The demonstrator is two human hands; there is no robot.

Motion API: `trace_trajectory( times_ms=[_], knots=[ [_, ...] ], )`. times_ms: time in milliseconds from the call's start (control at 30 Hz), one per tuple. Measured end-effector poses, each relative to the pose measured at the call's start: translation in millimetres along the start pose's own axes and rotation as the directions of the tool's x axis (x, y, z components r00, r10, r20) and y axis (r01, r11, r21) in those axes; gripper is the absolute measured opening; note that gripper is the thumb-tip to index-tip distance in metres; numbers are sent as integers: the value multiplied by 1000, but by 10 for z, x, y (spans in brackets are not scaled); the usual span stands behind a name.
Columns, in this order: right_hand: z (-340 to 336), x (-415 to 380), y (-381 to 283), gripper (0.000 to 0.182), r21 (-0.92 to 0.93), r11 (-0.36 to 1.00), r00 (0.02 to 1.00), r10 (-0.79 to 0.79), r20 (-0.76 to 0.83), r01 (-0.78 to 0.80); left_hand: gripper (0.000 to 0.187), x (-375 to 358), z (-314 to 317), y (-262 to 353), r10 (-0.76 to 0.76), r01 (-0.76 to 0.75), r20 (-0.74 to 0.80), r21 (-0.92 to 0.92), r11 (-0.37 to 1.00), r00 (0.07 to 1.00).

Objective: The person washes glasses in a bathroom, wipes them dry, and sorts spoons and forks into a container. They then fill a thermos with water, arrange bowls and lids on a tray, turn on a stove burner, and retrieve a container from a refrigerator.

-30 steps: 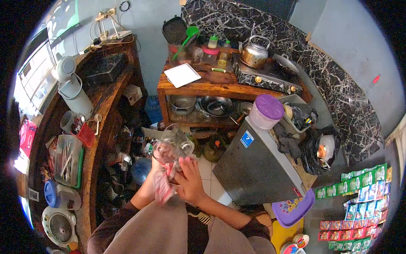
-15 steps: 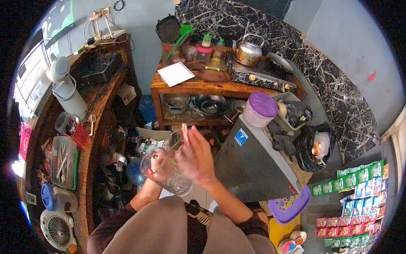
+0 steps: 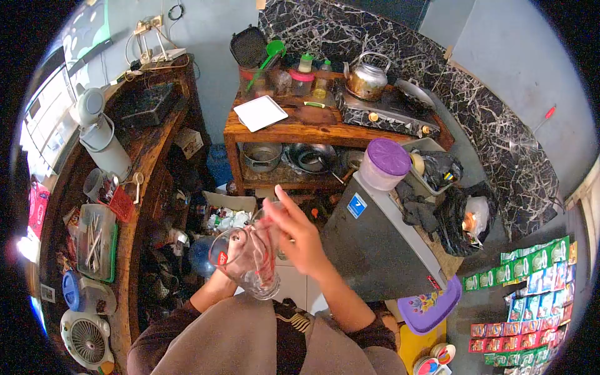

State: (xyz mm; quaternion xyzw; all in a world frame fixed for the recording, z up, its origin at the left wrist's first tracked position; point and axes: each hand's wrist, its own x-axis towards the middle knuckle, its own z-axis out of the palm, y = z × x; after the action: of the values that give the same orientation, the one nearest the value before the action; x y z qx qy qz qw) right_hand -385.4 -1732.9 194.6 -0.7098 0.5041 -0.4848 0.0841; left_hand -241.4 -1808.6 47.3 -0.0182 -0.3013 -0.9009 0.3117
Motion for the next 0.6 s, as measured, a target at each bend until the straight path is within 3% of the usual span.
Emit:
trace_trajectory(
  times_ms=[33,67,100,133,167,200,233,333,367,400,433,467,500,567,600],
  knots=[
    [-11,-4,91,42,294,951,995,101,9,-100,49,-12,173,48,4,-2,-90,25,1000,996],
    [-24,-3,121,43,648,699,951,267,155,-302,44,-24,347,96,9,1,-180,51,999,984],
    [31,-61,250,43,649,699,951,268,152,-301,44,-28,304,67,6,4,-179,52,999,984],
    [125,-170,458,41,866,327,891,381,245,-378,41,-27,195,-2,63,-66,-66,-36,997,996],
    [188,-255,558,40,926,-105,821,434,372,-363,39,12,75,-38,62,-64,-18,-120,991,998],
    [240,-305,484,42,921,-185,770,506,389,-344,37,50,-46,-74,61,-54,29,-205,977,998],
    [284,-346,434,42,921,-180,771,505,387,-345,36,106,-32,-46,60,-36,77,-285,958,995],
    [346,-460,311,42,963,-119,727,636,261,-242,32,54,139,-21,-7,10,8,-400,916,1000],
    [340,-492,265,41,962,-108,690,677,256,-250,19,39,147,-41,-2,-67,-263,-253,965,965],
    [329,-519,245,40,961,-99,650,718,249,-259,9,26,159,-58,42,-99,-510,-85,991,859],
    [264,-544,265,40,961,-101,647,721,248,-256,9,25,338,39,37,-93,-511,-86,992,859],
    [136,-577,305,38,832,202,634,744,213,-517,10,12,538,173,43,-40,-457,16,999,888],
    [13,-608,343,37,551,457,632,755,175,-698,11,20,664,262,43,6,-403,120,993,914],
    [-205,-618,345,30,390,778,802,580,-144,-493,12,48,640,265,64,21,-369,222,975,927],
    [-331,-448,86,26,360,840,812,513,-278,-407,14,43,721,309,182,2,-321,499,867,929]
  ],
)
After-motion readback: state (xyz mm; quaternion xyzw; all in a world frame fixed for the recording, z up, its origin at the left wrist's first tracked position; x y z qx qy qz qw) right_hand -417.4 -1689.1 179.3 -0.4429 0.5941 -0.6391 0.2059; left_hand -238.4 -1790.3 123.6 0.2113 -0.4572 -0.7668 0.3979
